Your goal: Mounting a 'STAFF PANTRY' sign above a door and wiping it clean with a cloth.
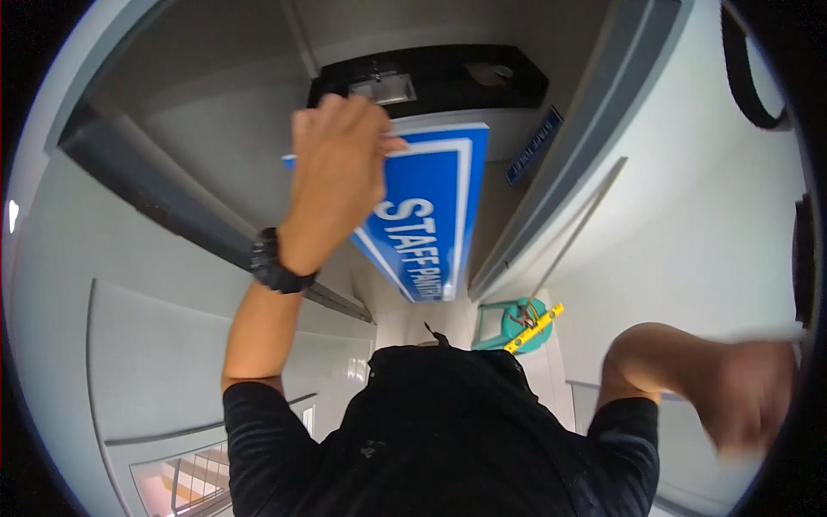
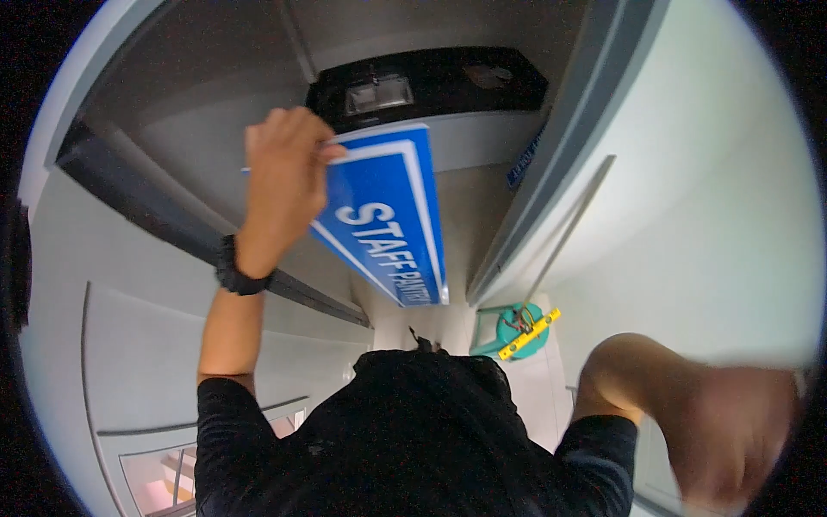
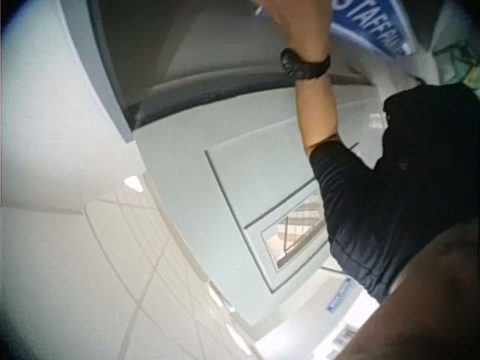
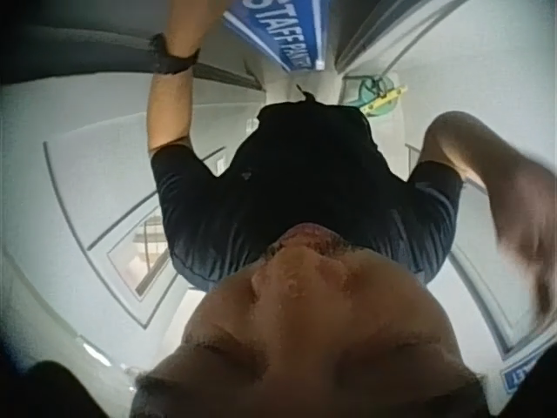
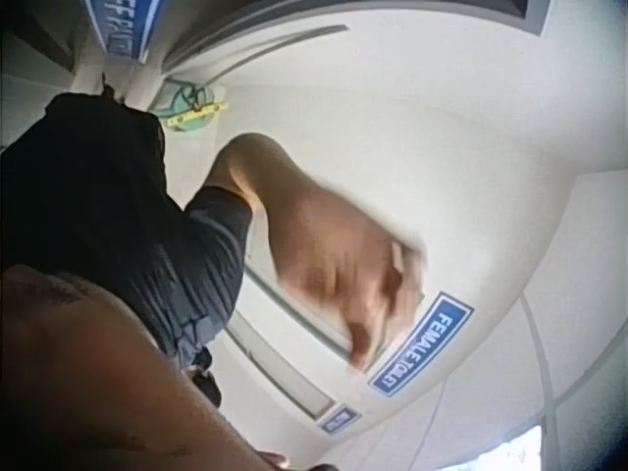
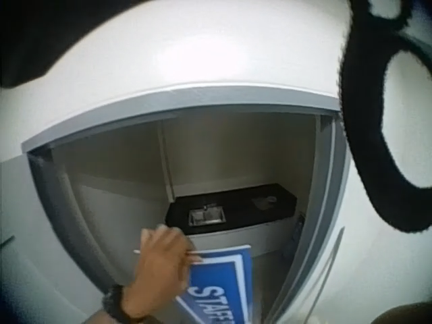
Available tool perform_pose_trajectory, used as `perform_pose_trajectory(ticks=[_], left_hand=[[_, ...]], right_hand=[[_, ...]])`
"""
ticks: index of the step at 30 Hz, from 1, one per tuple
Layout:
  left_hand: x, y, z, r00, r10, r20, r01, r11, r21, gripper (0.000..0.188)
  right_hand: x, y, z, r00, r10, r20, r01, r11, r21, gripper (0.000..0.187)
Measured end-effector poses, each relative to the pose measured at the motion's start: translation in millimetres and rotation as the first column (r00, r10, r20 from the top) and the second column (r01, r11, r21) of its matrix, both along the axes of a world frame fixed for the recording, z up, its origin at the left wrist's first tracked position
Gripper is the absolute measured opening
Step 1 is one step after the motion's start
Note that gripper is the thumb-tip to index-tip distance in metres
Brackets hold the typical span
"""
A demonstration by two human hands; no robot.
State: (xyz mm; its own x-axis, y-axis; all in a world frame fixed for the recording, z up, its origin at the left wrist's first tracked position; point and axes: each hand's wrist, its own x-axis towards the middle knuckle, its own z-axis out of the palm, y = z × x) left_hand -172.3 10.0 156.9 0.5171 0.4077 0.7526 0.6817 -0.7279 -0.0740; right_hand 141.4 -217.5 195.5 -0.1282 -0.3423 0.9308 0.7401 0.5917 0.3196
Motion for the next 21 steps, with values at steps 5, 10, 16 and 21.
perform_pose_trajectory(ticks=[5,10,16,21], left_hand=[[-18.0,-8.1,47.9,0.998,-0.039,0.047,0.038,0.999,0.013,0.005],[-32.0,-9.0,95.8,0.998,-0.003,0.064,0.003,1.0,-0.008,0.023],[-84.1,-16.4,178.4,0.977,0.214,0.025,-0.215,0.976,0.04,0.033],[-155.8,-20.0,249.7,0.919,0.355,0.172,-0.364,0.931,0.021,0.049]], right_hand=[[10.3,111.6,-194.0,0.713,-0.397,-0.578,-0.472,0.339,-0.814,0.013],[57.7,111.9,-522.3,0.684,-0.492,-0.538,-0.668,-0.126,-0.734,0.019],[2.4,117.8,-600.9,0.813,-0.498,-0.302,-0.575,-0.598,-0.559,0.062],[-34.4,131.2,-606.8,0.647,-0.566,-0.512,-0.759,-0.543,-0.359,0.102]])
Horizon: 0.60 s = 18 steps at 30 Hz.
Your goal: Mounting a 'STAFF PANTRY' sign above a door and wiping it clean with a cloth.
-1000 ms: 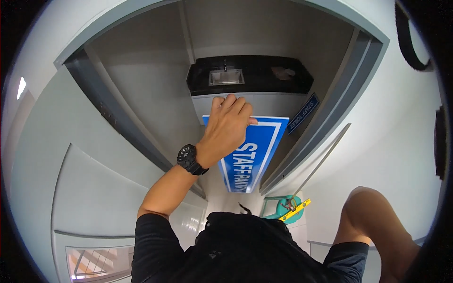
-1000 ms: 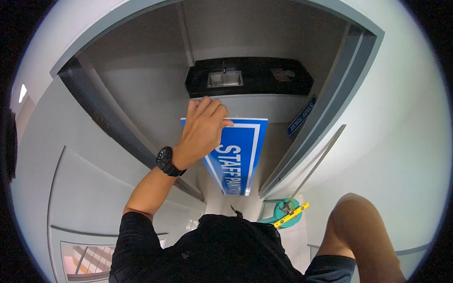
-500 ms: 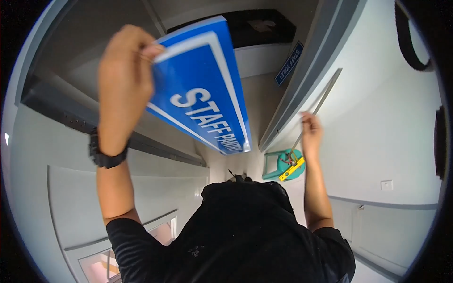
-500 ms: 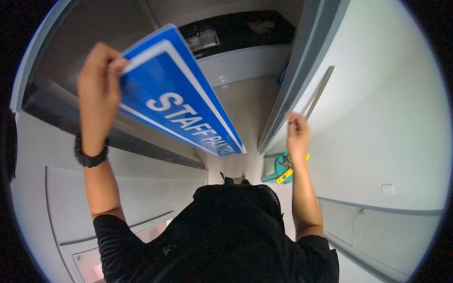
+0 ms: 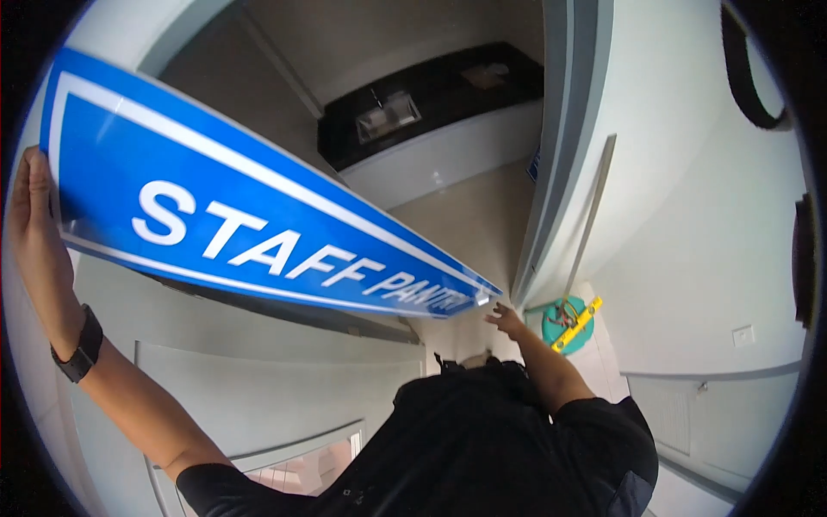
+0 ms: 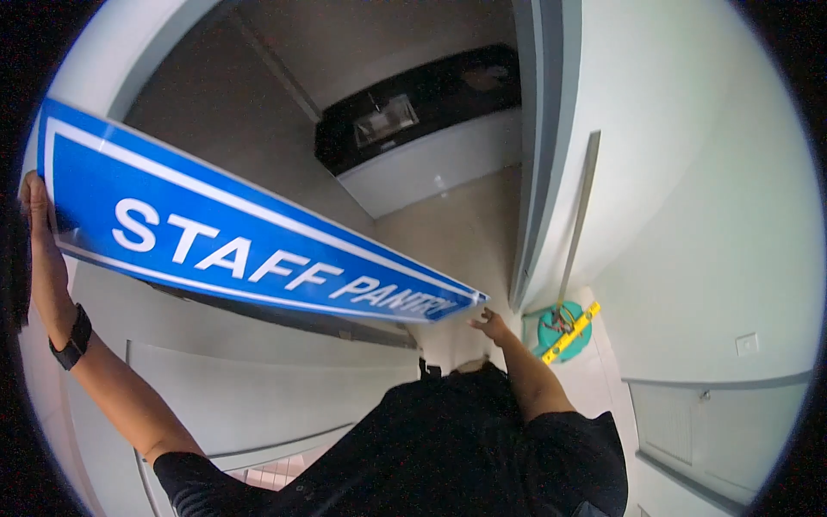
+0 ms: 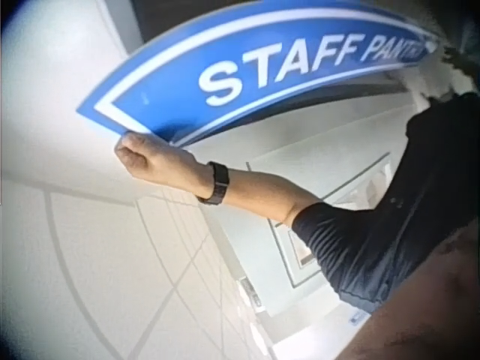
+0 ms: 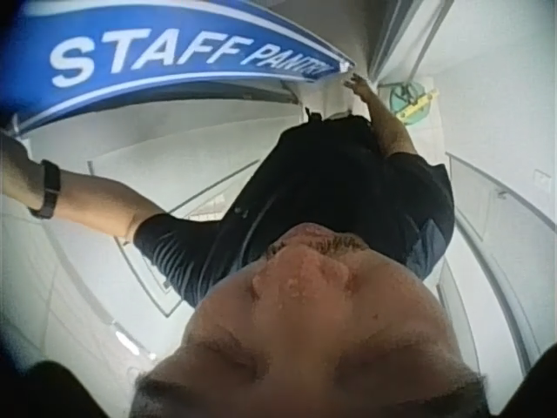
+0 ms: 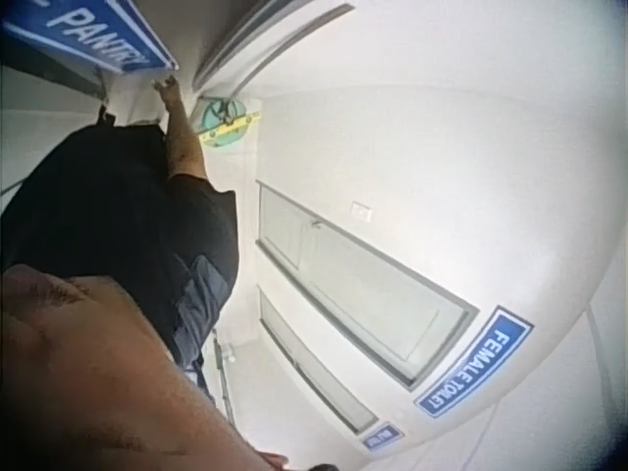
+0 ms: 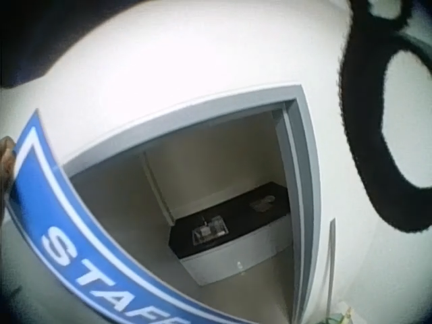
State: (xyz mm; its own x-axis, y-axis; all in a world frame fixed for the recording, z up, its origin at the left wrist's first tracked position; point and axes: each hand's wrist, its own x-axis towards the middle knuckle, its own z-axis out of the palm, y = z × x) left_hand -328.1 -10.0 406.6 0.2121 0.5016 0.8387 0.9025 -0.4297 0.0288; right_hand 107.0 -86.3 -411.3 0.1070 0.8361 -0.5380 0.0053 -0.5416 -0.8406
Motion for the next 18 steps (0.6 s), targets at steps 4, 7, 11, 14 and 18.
perform_pose_trajectory(ticks=[4,7,11,14,18], left_hand=[[-66.2,-28.2,51.3,1.0,0.001,-0.021,0.001,0.993,0.114,0.052],[-61.1,-59.8,47.4,0.993,0.023,0.115,-0.039,0.989,0.143,0.049],[-50.8,-84.1,35.8,0.981,-0.035,0.19,-0.007,0.976,0.218,0.057],[-63.6,-93.6,30.8,0.961,-0.023,0.275,-0.036,0.978,0.207,0.052],[-59.5,-93.7,16.1,0.941,-0.092,0.326,-0.01,0.955,0.297,0.047]], right_hand=[[-12.3,24.6,58.8,0.937,-0.012,-0.35,0.044,0.995,0.085,0.074],[0.1,25.7,65.5,0.88,-0.023,-0.474,0.114,0.98,0.163,0.046],[2.1,38.2,98.3,0.836,-0.153,-0.527,0.365,0.872,0.327,0.024],[18.9,40.7,114.8,0.828,-0.226,-0.513,0.453,0.808,0.375,0.023],[66.8,25.3,157.8,0.734,-0.41,-0.542,0.668,0.58,0.466,0.017]])
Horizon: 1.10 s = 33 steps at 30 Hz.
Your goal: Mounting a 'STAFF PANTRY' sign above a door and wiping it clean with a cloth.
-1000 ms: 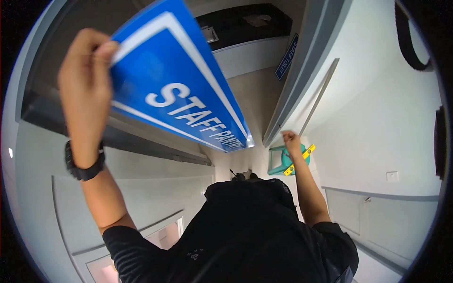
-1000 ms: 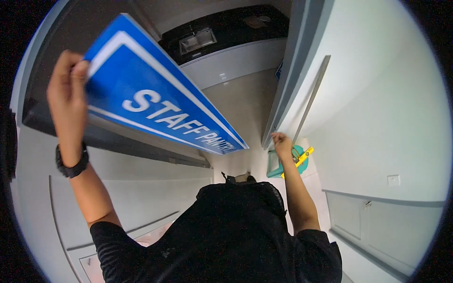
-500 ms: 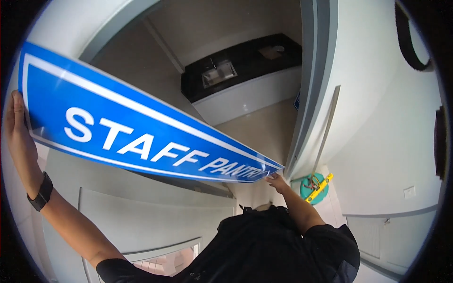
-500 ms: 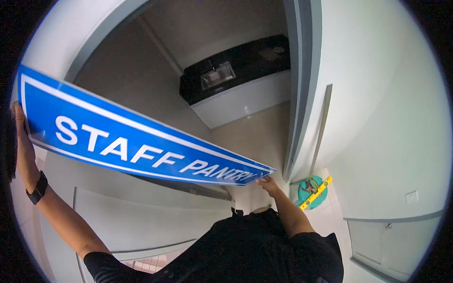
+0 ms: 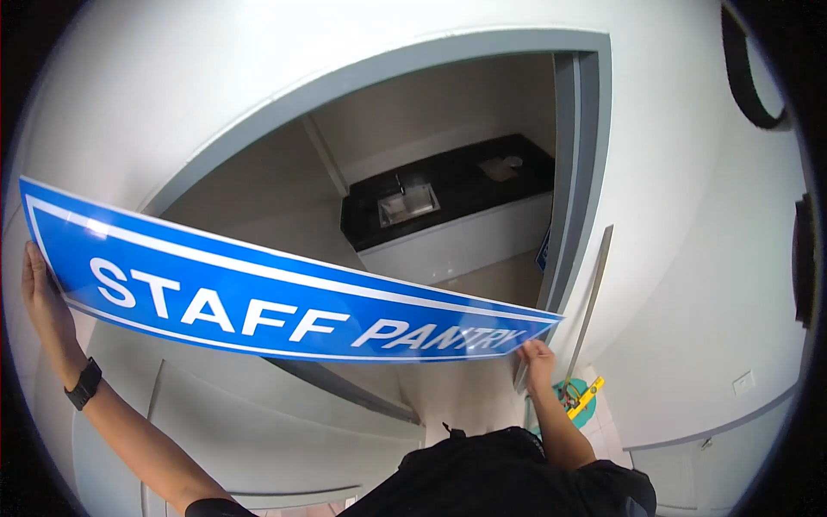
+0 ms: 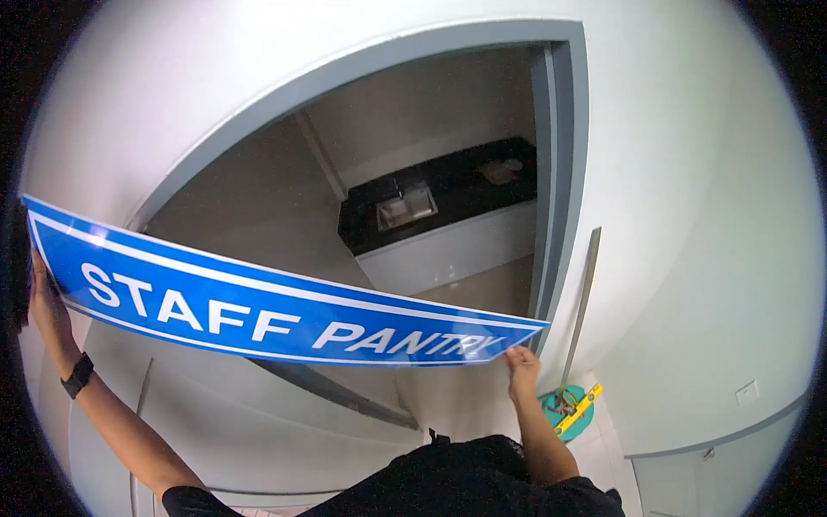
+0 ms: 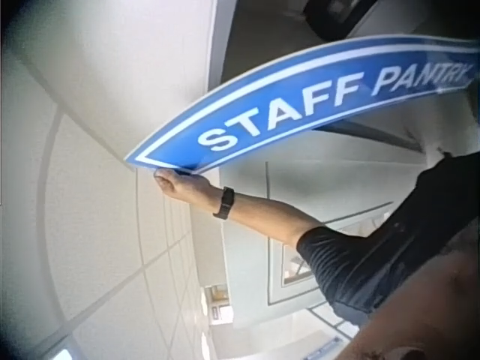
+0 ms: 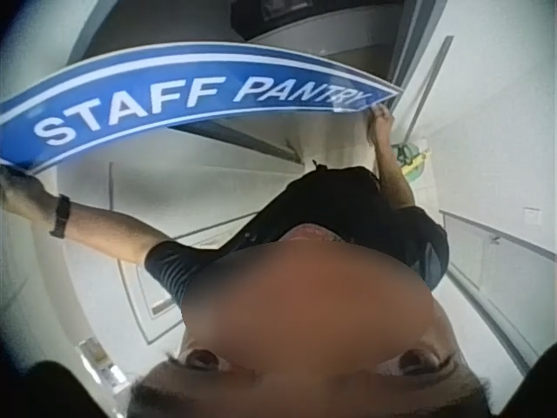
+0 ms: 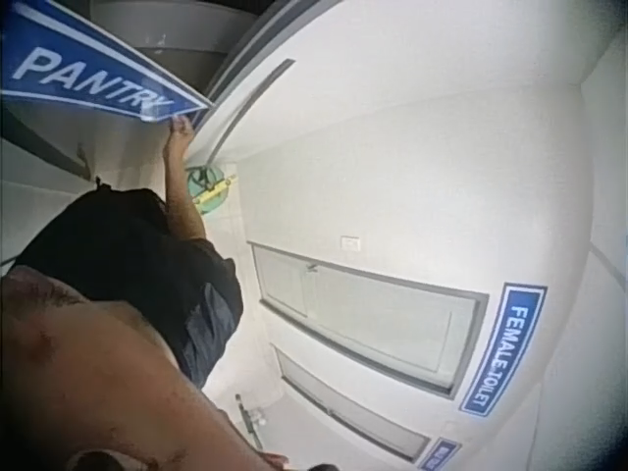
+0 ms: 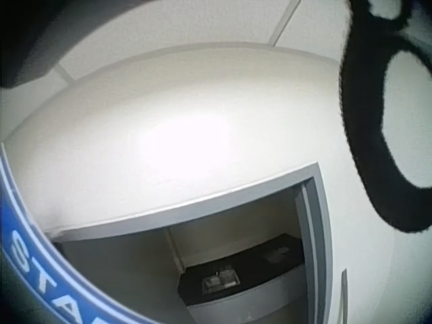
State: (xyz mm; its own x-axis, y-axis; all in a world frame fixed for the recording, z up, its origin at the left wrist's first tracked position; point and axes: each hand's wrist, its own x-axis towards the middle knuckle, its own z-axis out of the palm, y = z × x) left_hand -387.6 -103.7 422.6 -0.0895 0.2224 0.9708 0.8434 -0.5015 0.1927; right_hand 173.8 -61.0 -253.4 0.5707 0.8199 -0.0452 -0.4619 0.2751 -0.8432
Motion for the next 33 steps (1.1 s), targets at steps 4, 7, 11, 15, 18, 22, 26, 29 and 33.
perform_pose_trajectory(ticks=[4,7,11,15,18,22,26,29,33], left_hand=[[5.0,-4.1,-29.0,0.962,-0.22,0.163,0.227,0.974,-0.027,0.042],[8.6,4.8,-53.9,0.921,-0.258,0.291,0.267,0.964,0.009,0.043],[7.5,12.9,-74.4,0.877,-0.306,0.371,0.291,0.952,0.097,0.05],[0.1,41.6,-104.7,0.818,-0.383,0.43,0.343,0.924,0.169,0.054],[-0.3,53.2,-111.0,0.782,-0.366,0.504,0.298,0.93,0.215,0.054],[-45.3,85.3,-93.8,0.744,-0.466,0.478,0.35,0.882,0.315,0.049],[-56.0,103.9,-76.4,0.766,-0.381,0.517,0.202,0.907,0.369,0.05],[-87.5,112.8,-68.3,0.791,-0.302,0.533,0.125,0.931,0.343,0.057],[-110.3,105.0,-60.9,0.837,-0.151,0.525,0.015,0.967,0.254,0.059]], right_hand=[[116.2,-21.9,70.8,0.88,-0.305,0.365,0.326,0.945,0.004,0.023],[204.2,-33.5,150.8,0.763,-0.547,0.343,0.52,0.836,0.176,0.028],[289.8,-37.8,255.5,0.722,-0.642,0.259,0.455,0.722,0.521,0.034],[300.5,-33.1,366.7,0.718,-0.648,0.254,0.363,0.66,0.658,0.037],[310.1,-16.6,426.0,0.745,-0.62,0.244,0.298,0.638,0.71,0.037],[319.6,18.1,486.6,0.807,-0.571,0.148,0.26,0.57,0.78,0.038],[301.8,31.0,528.6,0.81,-0.53,0.25,0.148,0.598,0.788,0.034],[292.4,45.1,549.0,0.783,-0.537,0.315,0.082,0.591,0.803,0.034],[279.0,66.5,563.3,0.81,-0.507,0.294,0.055,0.566,0.822,0.036]])
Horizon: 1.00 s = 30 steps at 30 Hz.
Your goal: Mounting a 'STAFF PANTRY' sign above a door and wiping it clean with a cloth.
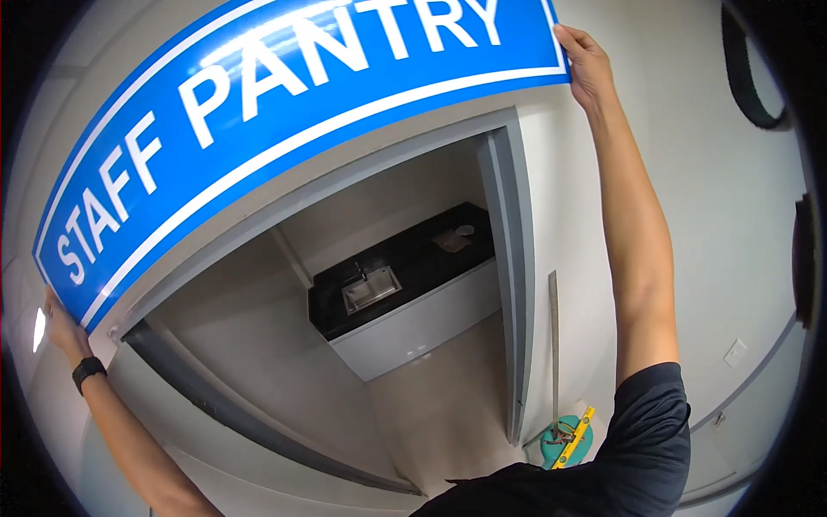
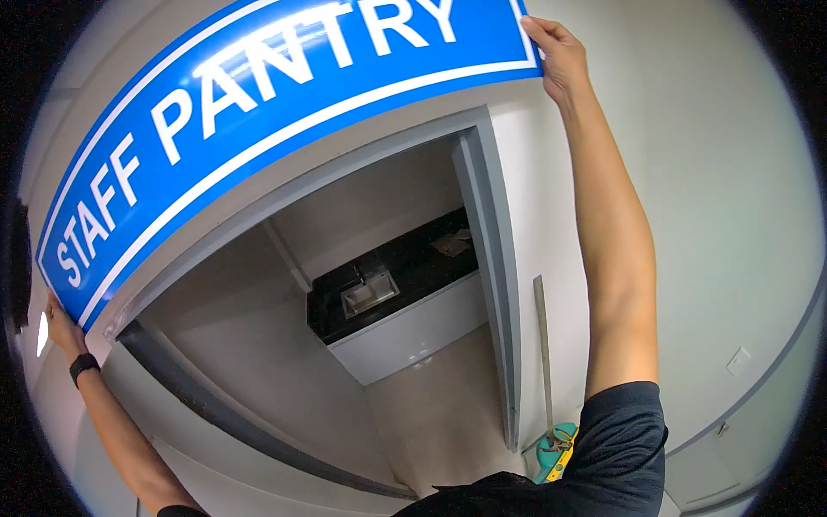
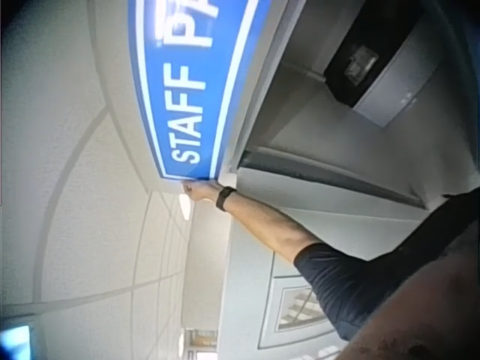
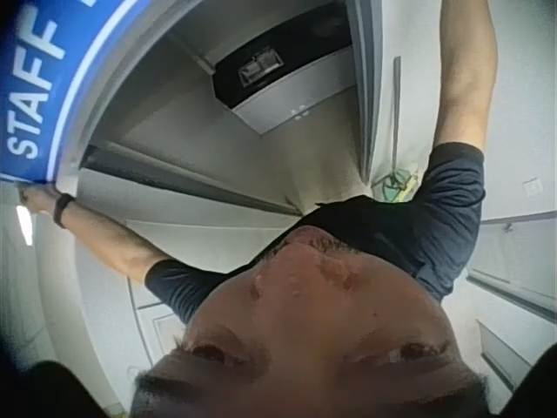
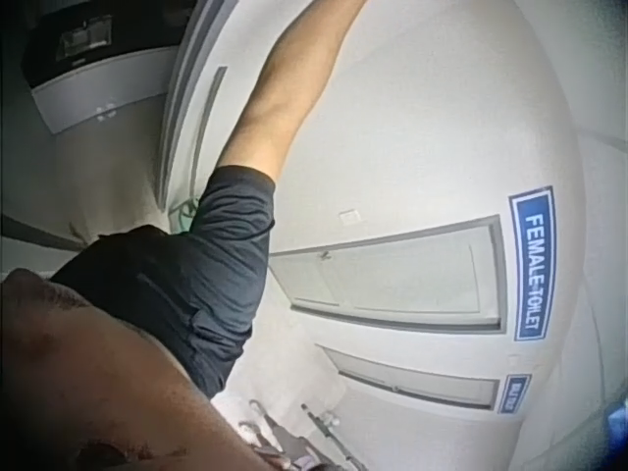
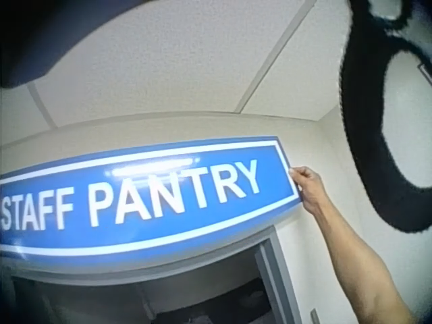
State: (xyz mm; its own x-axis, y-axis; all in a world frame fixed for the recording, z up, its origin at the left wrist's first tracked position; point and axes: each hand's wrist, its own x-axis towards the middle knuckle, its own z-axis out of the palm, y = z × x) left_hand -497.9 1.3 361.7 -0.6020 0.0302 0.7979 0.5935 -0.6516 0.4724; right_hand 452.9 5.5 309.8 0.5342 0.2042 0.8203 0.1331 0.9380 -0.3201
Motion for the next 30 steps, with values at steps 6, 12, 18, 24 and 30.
perform_pose_trajectory(ticks=[6,12,18,24,30], left_hand=[[-14.9,15.5,5.1,0.99,-0.14,-0.008,0.138,0.982,-0.126,0.06],[-12.5,10.8,1.2,0.992,-0.099,-0.082,0.094,0.994,-0.064,0.06],[0.1,26.0,-2.9,0.979,-0.202,-0.005,0.202,0.978,0.044,0.058],[21.5,3.8,0.2,0.973,-0.227,0.04,0.227,0.974,0.003,0.058],[-3.6,2.8,4.3,0.964,-0.257,0.065,0.259,0.966,-0.019,0.059]], right_hand=[[-24.7,18.1,15.1,0.999,-0.03,0.03,0.03,0.999,0.017,0.034],[-31.6,32.4,26.7,0.997,-0.053,0.06,0.052,0.998,0.019,0.022],[-30.7,42.2,27.7,0.999,-0.006,0.042,0.004,0.999,0.042,0.019],[-31.3,36.0,25.0,0.992,-0.093,0.082,0.089,0.994,0.057,0.023],[-37.6,30.1,21.7,0.995,-0.037,0.095,0.037,0.999,0.001,0.025]])
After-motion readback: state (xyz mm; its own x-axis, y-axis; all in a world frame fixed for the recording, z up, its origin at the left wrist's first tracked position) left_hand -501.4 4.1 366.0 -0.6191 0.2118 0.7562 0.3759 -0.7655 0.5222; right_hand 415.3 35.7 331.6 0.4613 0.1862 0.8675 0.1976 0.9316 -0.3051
